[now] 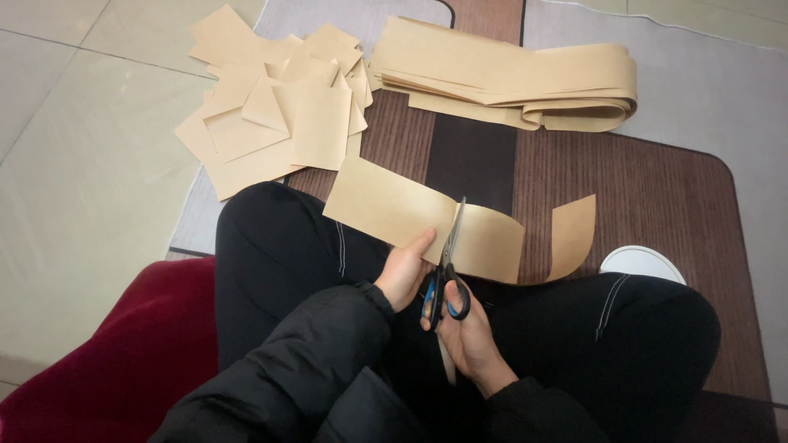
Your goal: Cutting brown paper strips with scissors and folding them into individual wrappers.
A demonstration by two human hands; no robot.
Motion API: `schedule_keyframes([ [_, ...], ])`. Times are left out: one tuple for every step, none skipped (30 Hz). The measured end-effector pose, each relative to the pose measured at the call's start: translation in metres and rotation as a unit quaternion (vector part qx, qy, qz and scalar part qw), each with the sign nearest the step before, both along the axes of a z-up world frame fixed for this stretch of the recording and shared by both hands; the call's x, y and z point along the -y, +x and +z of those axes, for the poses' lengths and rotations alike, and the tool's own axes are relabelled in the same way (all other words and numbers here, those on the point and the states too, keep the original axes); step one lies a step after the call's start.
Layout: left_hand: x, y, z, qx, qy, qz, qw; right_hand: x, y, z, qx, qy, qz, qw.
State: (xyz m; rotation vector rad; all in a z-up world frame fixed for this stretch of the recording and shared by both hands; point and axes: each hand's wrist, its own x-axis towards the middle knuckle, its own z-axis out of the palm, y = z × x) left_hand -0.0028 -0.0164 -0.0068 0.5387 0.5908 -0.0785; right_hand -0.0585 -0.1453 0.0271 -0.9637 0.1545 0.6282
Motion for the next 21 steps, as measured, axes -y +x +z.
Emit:
schedule_keyframes([
  [0.000,-0.001,0.002,0.000,0.000,0.000,1.000,0.001,0.000,0.001,0.000,0.000,0.000,1.000],
  [-0.001,-0.002,0.004,0.006,0.012,-0.010,1.000,0.001,0.000,0.001,-0.008,-0.007,0.005,1.000],
  [-0.002,-0.002,0.006,0.012,0.024,-0.021,0.999,0.002,0.000,0.002,-0.015,-0.013,0.010,1.000],
  [-0.002,-0.002,0.005,0.012,0.024,-0.021,0.999,0.002,0.000,0.000,-0.015,-0.013,0.010,1.000],
  [-0.001,-0.002,0.005,0.012,0.023,-0.014,1.000,0.002,0.000,-0.002,-0.011,-0.008,0.008,1.000],
  [-0.001,-0.002,0.004,0.012,0.022,-0.007,1.000,0.002,0.000,-0.004,-0.007,-0.004,0.005,1.000],
  [-0.001,-0.003,0.004,0.012,0.022,-0.008,1.000,0.002,0.001,-0.003,-0.007,-0.004,0.005,1.000],
  [0.000,-0.003,0.005,0.010,0.033,-0.011,0.999,0.001,0.001,-0.003,-0.014,-0.008,-0.001,1.000],
  [0.000,-0.004,0.006,0.008,0.044,-0.015,0.999,0.001,0.001,-0.003,-0.021,-0.011,-0.007,1.000],
  [0.000,-0.004,0.006,0.008,0.044,-0.015,0.999,0.001,0.001,-0.003,-0.021,-0.011,-0.007,1.000],
  [0.000,-0.004,0.005,0.006,0.047,-0.016,0.999,0.001,0.001,-0.003,-0.018,-0.010,-0.008,1.000],
  [0.000,-0.003,0.004,0.005,0.050,-0.016,0.999,0.001,0.001,-0.004,-0.015,-0.010,-0.008,1.000],
  [0.000,-0.003,0.001,0.004,0.050,-0.016,0.999,0.002,0.001,-0.007,-0.015,-0.010,-0.008,1.000],
  [0.001,-0.002,-0.001,0.004,0.049,-0.009,0.999,0.002,0.001,-0.010,-0.012,-0.010,-0.012,1.000],
  [0.001,-0.001,-0.004,0.004,0.048,-0.002,0.999,0.003,0.001,-0.014,-0.008,-0.010,-0.015,1.000],
  [0.001,-0.001,-0.004,0.004,0.048,-0.002,0.999,0.002,0.001,-0.010,-0.008,-0.010,-0.015,1.000],
  [0.001,-0.001,-0.004,0.012,0.038,0.004,0.999,0.001,0.001,-0.007,-0.008,-0.011,-0.008,1.000],
  [0.001,-0.001,-0.004,0.020,0.029,0.009,0.999,0.001,0.001,-0.003,-0.008,-0.013,-0.001,1.000],
  [0.001,-0.001,-0.002,0.020,0.029,0.009,0.999,0.001,0.001,-0.006,-0.008,-0.013,-0.002,1.000],
  [0.001,-0.002,0.000,0.004,0.033,0.003,0.999,0.002,0.001,-0.009,-0.005,-0.012,-0.006,1.000],
  [0.000,-0.002,0.003,-0.012,0.036,-0.004,0.999,0.002,0.001,-0.012,-0.001,-0.012,-0.009,1.000],
])
